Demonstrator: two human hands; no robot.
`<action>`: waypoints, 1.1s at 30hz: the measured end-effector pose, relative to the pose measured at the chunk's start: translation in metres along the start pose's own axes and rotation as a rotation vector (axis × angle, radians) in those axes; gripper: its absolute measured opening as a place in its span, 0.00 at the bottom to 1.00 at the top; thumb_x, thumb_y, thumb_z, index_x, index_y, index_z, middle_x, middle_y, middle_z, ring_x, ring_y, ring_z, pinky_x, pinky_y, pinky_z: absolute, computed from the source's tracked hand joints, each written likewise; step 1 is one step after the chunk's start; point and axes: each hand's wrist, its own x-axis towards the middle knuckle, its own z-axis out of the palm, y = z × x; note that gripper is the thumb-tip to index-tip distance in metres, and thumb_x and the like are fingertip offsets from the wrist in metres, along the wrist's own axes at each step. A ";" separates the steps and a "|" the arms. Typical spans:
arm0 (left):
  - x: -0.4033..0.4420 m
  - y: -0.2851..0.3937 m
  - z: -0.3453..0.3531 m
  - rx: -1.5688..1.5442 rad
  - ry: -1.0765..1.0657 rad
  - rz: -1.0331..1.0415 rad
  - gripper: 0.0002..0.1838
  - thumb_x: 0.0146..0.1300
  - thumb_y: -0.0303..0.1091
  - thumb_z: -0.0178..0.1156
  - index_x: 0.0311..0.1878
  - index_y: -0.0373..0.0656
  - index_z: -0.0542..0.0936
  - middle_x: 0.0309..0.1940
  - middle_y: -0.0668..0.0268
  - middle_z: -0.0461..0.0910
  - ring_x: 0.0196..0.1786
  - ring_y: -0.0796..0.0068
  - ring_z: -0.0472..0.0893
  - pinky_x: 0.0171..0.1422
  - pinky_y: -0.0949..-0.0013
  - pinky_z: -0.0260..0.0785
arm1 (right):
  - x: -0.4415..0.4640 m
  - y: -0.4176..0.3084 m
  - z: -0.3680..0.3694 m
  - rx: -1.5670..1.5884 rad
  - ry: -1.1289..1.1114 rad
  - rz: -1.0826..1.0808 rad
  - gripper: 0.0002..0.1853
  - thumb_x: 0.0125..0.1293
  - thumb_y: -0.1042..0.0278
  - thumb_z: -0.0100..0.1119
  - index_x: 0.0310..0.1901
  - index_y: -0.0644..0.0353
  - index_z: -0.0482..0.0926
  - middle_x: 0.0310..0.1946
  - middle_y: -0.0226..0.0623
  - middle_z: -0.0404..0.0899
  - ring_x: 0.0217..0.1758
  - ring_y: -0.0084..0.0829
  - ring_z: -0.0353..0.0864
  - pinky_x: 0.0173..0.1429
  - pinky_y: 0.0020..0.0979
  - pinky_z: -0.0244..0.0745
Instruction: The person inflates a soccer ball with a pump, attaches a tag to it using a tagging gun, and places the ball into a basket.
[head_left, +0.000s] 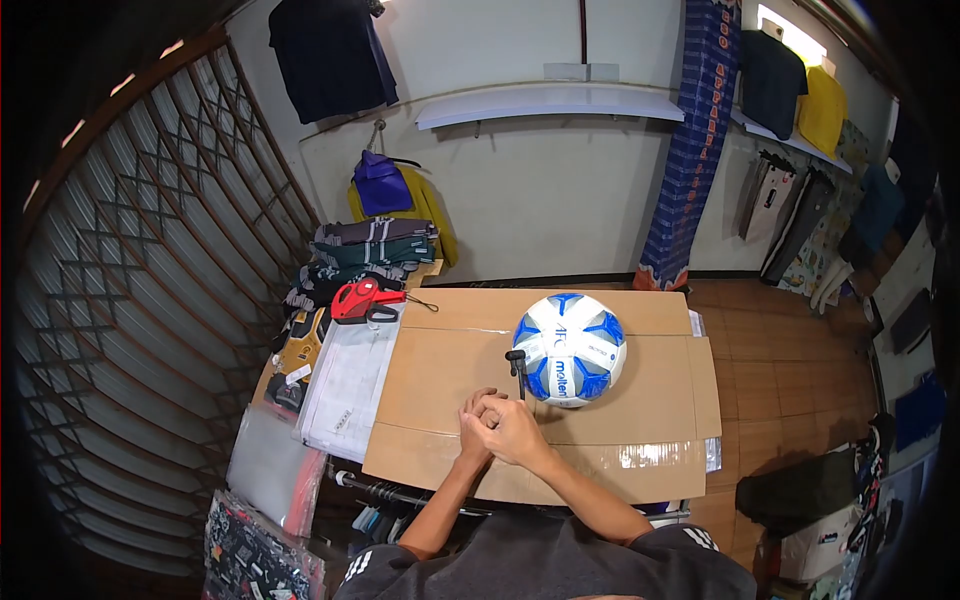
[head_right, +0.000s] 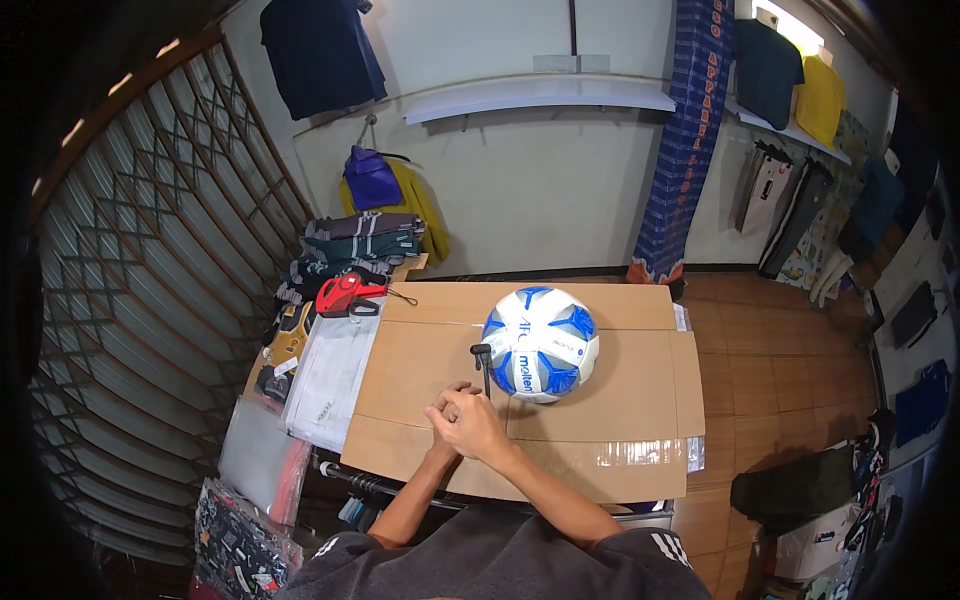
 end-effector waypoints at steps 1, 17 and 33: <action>0.000 0.001 -0.001 0.017 -0.009 -0.004 0.22 0.66 0.43 0.69 0.62 0.50 0.84 0.67 0.60 0.79 0.73 0.53 0.75 0.72 0.44 0.64 | -0.001 0.002 0.000 0.018 0.022 -0.015 0.15 0.69 0.57 0.73 0.37 0.64 0.88 0.29 0.55 0.86 0.34 0.58 0.89 0.41 0.49 0.84; -0.006 -0.014 0.015 0.076 -0.054 -0.078 0.25 0.63 0.44 0.71 0.63 0.48 0.84 0.66 0.57 0.79 0.71 0.50 0.76 0.70 0.43 0.65 | -0.003 -0.089 -0.057 0.063 -0.007 -0.174 0.17 0.74 0.64 0.73 0.29 0.65 0.81 0.13 0.36 0.63 0.17 0.23 0.54 0.23 0.32 0.56; -0.001 -0.010 0.008 0.057 -0.098 -0.089 0.24 0.66 0.43 0.68 0.65 0.49 0.83 0.67 0.59 0.77 0.72 0.52 0.74 0.72 0.45 0.63 | -0.009 -0.008 -0.008 0.003 0.104 -0.083 0.20 0.73 0.62 0.72 0.26 0.66 0.78 0.14 0.45 0.70 0.15 0.32 0.60 0.24 0.38 0.61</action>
